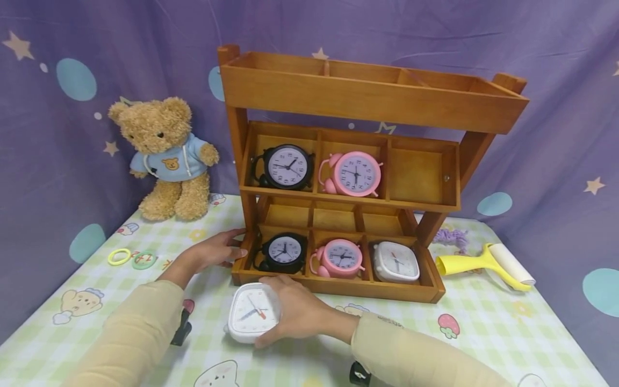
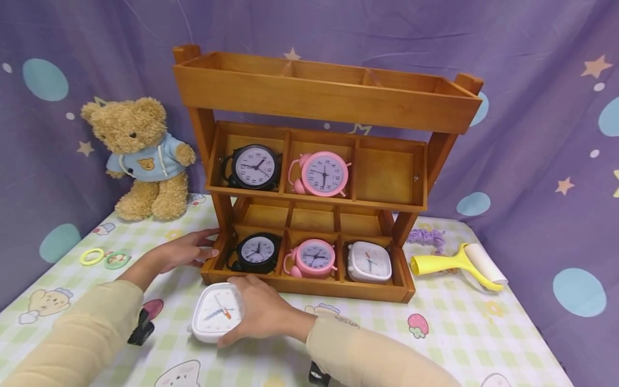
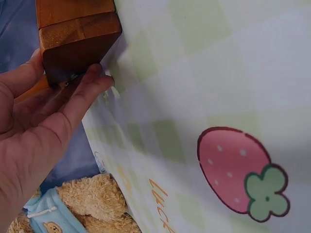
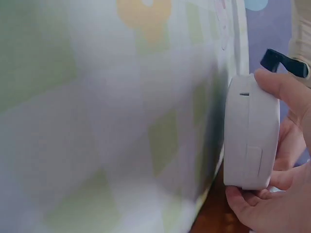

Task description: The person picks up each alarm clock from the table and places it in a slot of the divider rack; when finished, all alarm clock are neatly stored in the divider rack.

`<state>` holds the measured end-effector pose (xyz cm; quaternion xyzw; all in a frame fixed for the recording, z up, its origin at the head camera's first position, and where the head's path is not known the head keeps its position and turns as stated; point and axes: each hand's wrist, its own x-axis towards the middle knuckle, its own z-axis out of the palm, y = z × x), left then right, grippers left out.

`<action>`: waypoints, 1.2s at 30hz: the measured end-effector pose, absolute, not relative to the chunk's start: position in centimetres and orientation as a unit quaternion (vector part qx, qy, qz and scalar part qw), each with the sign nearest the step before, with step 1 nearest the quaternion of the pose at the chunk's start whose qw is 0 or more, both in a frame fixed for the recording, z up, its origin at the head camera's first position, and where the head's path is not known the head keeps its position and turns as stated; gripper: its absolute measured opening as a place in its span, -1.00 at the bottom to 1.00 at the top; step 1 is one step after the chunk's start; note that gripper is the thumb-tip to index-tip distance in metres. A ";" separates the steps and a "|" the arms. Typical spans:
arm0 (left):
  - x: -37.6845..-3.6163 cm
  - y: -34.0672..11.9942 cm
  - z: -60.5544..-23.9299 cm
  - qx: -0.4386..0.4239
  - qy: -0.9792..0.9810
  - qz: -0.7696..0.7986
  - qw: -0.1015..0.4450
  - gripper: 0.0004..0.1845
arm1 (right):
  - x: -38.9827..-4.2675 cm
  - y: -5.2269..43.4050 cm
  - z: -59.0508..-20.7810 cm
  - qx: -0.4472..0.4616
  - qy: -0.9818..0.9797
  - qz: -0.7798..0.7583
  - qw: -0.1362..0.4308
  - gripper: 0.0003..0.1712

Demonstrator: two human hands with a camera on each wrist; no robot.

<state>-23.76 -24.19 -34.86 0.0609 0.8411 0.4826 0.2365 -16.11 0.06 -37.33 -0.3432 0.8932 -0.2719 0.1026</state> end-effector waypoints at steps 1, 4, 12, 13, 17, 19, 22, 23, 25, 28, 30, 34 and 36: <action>-23.8 -24.2 -34.8 0.062 0.841 0.482 0.237 -0.21 | -16.1 0.4 -37.2 -0.345 0.892 -0.275 0.102 0.22; -23.7 -24.2 -34.8 0.062 0.842 0.482 0.235 -0.21 | -16.2 1.2 -36.7 -0.351 0.885 -0.288 0.101 0.23; -23.7 -24.2 -35.1 0.064 0.843 0.484 0.224 -0.22 | -16.4 3.6 -35.1 -0.345 0.883 -0.304 0.100 0.24; -23.7 -24.2 -35.1 0.064 0.843 0.485 0.224 -0.22 | -16.4 3.9 -34.8 -0.344 0.883 -0.304 0.098 0.24; -23.8 -24.2 -35.1 0.064 0.843 0.484 0.226 -0.22 | -16.5 5.5 -33.5 -0.347 0.877 -0.321 0.088 0.24; -23.8 -24.2 -35.1 0.061 0.842 0.485 0.227 -0.22 | -16.6 6.3 -33.0 -0.354 0.873 -0.327 0.075 0.24; -23.9 -24.1 -35.1 0.058 0.842 0.485 0.228 -0.22 | -16.7 7.6 -32.2 -0.359 0.871 -0.332 0.058 0.23; -23.8 -24.0 -35.1 0.058 0.842 0.486 0.228 -0.22 | -16.8 8.0 -32.0 -0.359 0.871 -0.330 0.051 0.23; -23.8 -24.0 -35.1 0.059 0.839 0.490 0.229 -0.22 | -16.8 8.9 -31.4 -0.357 0.873 -0.329 0.043 0.24; -23.8 -24.0 -35.1 0.064 0.836 0.494 0.230 -0.22 | -16.8 10.2 -30.4 -0.350 0.872 -0.339 0.045 0.25; -23.7 -24.1 -35.0 0.065 0.835 0.495 0.232 -0.21 | -17.0 11.1 -29.8 -0.351 0.872 -0.340 0.039 0.26; -23.7 -24.2 -35.0 0.063 0.834 0.496 0.235 -0.20 | -17.3 12.9 -28.5 -0.354 0.875 -0.330 0.003 0.28; -23.8 -24.1 -35.1 0.064 0.833 0.497 0.235 -0.20 | -17.4 13.9 -27.7 -0.345 0.881 -0.324 -0.014 0.28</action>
